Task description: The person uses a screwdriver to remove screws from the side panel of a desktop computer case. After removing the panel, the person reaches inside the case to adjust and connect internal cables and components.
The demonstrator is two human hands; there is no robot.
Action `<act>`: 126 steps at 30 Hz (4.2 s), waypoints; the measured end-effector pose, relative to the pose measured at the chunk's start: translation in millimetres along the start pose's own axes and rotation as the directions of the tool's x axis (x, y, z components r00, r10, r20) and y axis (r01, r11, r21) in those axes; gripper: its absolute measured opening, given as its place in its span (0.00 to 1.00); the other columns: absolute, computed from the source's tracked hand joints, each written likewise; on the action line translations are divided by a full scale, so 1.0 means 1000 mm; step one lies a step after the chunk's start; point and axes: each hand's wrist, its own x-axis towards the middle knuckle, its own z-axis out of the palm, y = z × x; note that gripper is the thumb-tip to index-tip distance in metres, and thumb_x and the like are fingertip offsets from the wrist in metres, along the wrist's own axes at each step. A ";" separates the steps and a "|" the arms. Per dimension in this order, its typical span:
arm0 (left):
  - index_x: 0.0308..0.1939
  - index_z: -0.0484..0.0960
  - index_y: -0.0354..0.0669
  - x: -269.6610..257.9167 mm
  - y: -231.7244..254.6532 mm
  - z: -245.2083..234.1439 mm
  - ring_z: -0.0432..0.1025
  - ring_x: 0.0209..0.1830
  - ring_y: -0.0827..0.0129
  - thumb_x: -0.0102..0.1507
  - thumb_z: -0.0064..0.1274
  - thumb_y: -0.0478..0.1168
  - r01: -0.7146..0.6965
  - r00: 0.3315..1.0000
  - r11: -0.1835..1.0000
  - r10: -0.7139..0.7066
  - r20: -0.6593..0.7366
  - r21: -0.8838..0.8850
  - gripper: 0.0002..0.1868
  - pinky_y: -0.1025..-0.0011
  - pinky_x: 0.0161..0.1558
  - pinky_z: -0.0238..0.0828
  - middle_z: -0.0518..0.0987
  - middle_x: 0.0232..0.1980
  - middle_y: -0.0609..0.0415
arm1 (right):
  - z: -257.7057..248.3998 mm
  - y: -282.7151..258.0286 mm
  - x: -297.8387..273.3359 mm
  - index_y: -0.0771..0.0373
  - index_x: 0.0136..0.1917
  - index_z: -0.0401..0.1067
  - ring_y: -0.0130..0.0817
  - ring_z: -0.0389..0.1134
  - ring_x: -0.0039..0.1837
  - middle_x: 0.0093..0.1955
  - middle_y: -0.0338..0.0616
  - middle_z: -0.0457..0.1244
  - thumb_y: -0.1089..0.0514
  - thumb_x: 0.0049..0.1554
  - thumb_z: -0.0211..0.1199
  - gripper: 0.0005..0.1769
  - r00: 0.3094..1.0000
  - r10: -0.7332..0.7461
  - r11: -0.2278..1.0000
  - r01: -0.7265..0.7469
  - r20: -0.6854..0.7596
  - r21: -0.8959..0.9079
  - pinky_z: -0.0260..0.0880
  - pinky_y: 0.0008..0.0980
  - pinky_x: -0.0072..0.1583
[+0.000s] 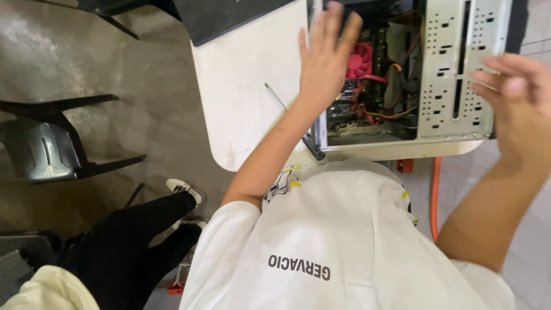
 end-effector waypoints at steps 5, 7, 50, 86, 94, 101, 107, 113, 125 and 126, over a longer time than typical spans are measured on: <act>0.53 0.82 0.47 0.011 0.021 0.062 0.72 0.50 0.56 0.54 0.63 0.29 -0.490 0.871 0.871 0.491 -0.011 0.029 0.23 0.39 0.71 0.50 0.78 0.50 0.49 | -0.058 0.079 -0.043 0.56 0.71 0.60 0.35 0.69 0.66 0.72 0.48 0.62 0.49 0.81 0.46 0.12 0.943 0.157 0.985 -0.169 -0.292 -0.017 0.73 0.34 0.69; 0.46 0.86 0.54 0.012 0.029 0.104 0.74 0.48 0.55 0.53 0.63 0.34 -0.513 0.783 0.854 0.422 0.457 0.090 0.17 0.41 0.68 0.55 0.82 0.44 0.55 | -0.055 0.078 -0.050 0.56 0.67 0.63 0.27 0.72 0.59 0.66 0.43 0.66 0.58 0.79 0.48 0.06 0.903 0.243 0.970 -0.232 -0.354 0.074 0.79 0.29 0.63; 0.57 0.77 0.45 -0.089 0.028 -0.030 0.73 0.65 0.50 0.72 0.43 0.31 -0.005 0.987 0.804 -0.091 -0.131 -0.594 0.12 0.54 0.66 0.73 0.73 0.67 0.46 | 0.164 0.181 0.051 0.52 0.62 0.69 0.50 0.74 0.39 0.44 0.46 0.66 0.66 0.58 0.53 0.20 0.426 0.268 0.432 0.749 0.864 -0.503 0.76 0.52 0.38; 0.58 0.74 0.44 -0.122 0.022 -0.022 0.61 0.76 0.54 0.75 0.36 0.38 0.308 0.894 0.653 -0.447 -0.024 -0.692 0.12 0.54 0.78 0.66 0.62 0.70 0.46 | 0.213 0.127 0.065 0.63 0.31 0.71 0.52 0.63 0.36 0.31 0.51 0.65 0.62 0.56 0.55 0.12 0.503 0.465 0.758 0.200 0.729 -0.621 0.62 0.45 0.39; 0.56 0.76 0.43 -0.121 0.022 -0.018 0.63 0.74 0.55 0.73 0.39 0.32 0.285 0.894 0.651 -0.445 -0.050 -0.703 0.11 0.54 0.77 0.68 0.64 0.69 0.47 | 0.224 0.139 0.056 0.65 0.40 0.72 0.59 0.70 0.39 0.36 0.55 0.67 0.57 0.56 0.57 0.09 0.530 0.301 0.767 0.360 0.793 -0.531 0.70 0.51 0.40; 0.55 0.77 0.44 -0.123 0.021 -0.018 0.66 0.71 0.55 0.73 0.42 0.31 0.241 0.895 0.708 -0.427 -0.131 -0.664 0.10 0.57 0.74 0.73 0.65 0.68 0.47 | 0.224 0.162 0.045 0.67 0.41 0.71 0.59 0.70 0.38 0.37 0.57 0.67 0.63 0.56 0.54 0.06 0.495 0.206 0.781 0.437 0.844 -0.446 0.69 0.52 0.38; 0.55 0.77 0.44 -0.125 0.020 -0.015 0.67 0.72 0.54 0.74 0.42 0.34 0.249 0.894 0.687 -0.434 -0.110 -0.683 0.10 0.56 0.75 0.73 0.63 0.70 0.48 | 0.211 0.149 0.044 0.64 0.27 0.58 0.45 0.52 0.31 0.25 0.53 0.57 0.63 0.53 0.55 0.15 0.624 0.245 0.849 0.232 0.742 -0.476 0.54 0.45 0.38; 0.56 0.77 0.45 -0.126 0.018 -0.013 0.67 0.72 0.53 0.74 0.43 0.33 0.236 0.898 0.682 -0.425 -0.114 -0.692 0.10 0.56 0.74 0.74 0.64 0.69 0.48 | 0.225 0.144 0.046 0.67 0.43 0.73 0.64 0.70 0.43 0.40 0.61 0.68 0.60 0.58 0.52 0.10 0.593 0.268 0.809 0.289 0.759 -0.512 0.67 0.53 0.42; 0.55 0.77 0.45 -0.125 0.019 -0.014 0.67 0.71 0.54 0.73 0.43 0.31 0.224 0.899 0.664 -0.423 -0.112 -0.713 0.10 0.55 0.74 0.74 0.65 0.69 0.48 | 0.225 0.142 0.042 0.69 0.48 0.71 0.65 0.69 0.42 0.42 0.62 0.67 0.65 0.60 0.47 0.11 0.585 0.248 0.790 0.340 0.773 -0.510 0.63 0.56 0.37; 0.55 0.77 0.45 -0.125 0.019 -0.014 0.67 0.71 0.54 0.73 0.43 0.31 0.226 0.898 0.662 -0.426 -0.110 -0.715 0.10 0.56 0.73 0.75 0.65 0.69 0.48 | 0.225 0.141 0.041 0.68 0.49 0.71 0.64 0.69 0.43 0.43 0.61 0.67 0.64 0.60 0.47 0.11 0.581 0.252 0.780 0.351 0.774 -0.518 0.64 0.56 0.38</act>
